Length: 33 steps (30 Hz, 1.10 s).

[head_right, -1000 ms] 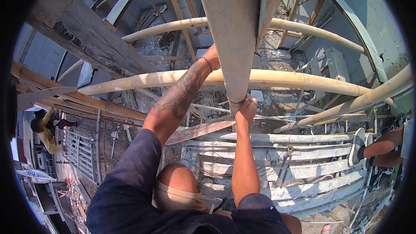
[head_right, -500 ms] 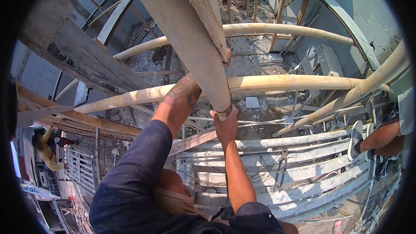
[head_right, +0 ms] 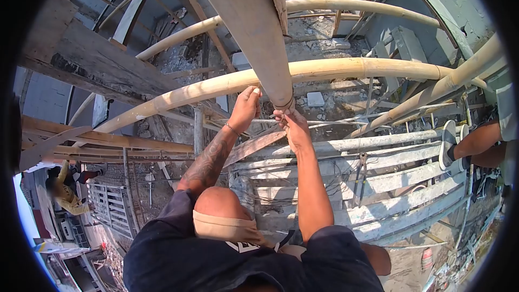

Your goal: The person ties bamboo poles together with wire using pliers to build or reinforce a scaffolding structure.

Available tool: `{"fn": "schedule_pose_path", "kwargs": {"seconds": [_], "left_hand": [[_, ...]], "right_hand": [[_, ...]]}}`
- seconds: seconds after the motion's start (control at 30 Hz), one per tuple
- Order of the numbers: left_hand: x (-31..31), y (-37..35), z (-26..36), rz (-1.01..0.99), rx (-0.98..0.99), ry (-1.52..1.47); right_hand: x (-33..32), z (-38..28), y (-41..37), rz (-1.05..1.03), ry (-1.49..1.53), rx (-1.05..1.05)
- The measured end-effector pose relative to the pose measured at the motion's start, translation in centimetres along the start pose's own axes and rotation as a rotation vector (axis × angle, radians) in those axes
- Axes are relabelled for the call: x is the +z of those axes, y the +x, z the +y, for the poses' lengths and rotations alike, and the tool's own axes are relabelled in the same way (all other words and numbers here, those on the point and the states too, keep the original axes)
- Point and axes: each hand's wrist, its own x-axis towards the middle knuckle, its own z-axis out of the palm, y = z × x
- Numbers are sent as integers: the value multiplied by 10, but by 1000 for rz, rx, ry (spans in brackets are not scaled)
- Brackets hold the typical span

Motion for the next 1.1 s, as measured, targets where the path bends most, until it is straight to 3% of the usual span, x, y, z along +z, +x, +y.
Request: {"fn": "schedule_pose_path", "kwargs": {"seconds": [0.07, 0.13, 0.27, 0.33, 0.4, 0.5, 0.6, 0.67, 0.7, 0.87, 0.93, 1.0, 1.1], "left_hand": [[5, 0, -9, 27, 16, 1], [-2, 6, -13, -99, -30, -121], [-9, 6, -8, -259, -68, -174], [-14, 10, -10, -301, -23, 159], [-11, 2, 10, -304, -57, 182], [-10, -6, 14, -344, -227, -16], [-5, -6, 8, -319, -146, 4], [-2, -12, 6, -226, 55, 430], [-1, -13, 2, -135, 287, 577], [-5, -14, 9, -209, 192, 463], [-12, -16, 11, -260, 174, 548], [-16, -15, 10, -284, 300, 653], [-18, -7, 10, -355, 303, 679]], "right_hand": [[-7, 6, 2, -1, 40, 16], [-11, 10, 10, -6, -196, -29], [12, -1, 2, 117, -300, -59], [20, 4, 1, 165, -282, -47], [28, 6, 1, 230, -158, -99], [38, 9, 0, 307, -152, -91], [46, 7, -2, 315, -104, -83], [49, 5, -3, 294, -65, -77], [49, 5, -5, 256, -68, -91], [31, 13, 5, 185, -33, -136], [27, 10, 6, 161, -64, -143], [26, 4, 3, 130, -48, -82], [22, 1, 4, 112, -107, -88]]}}
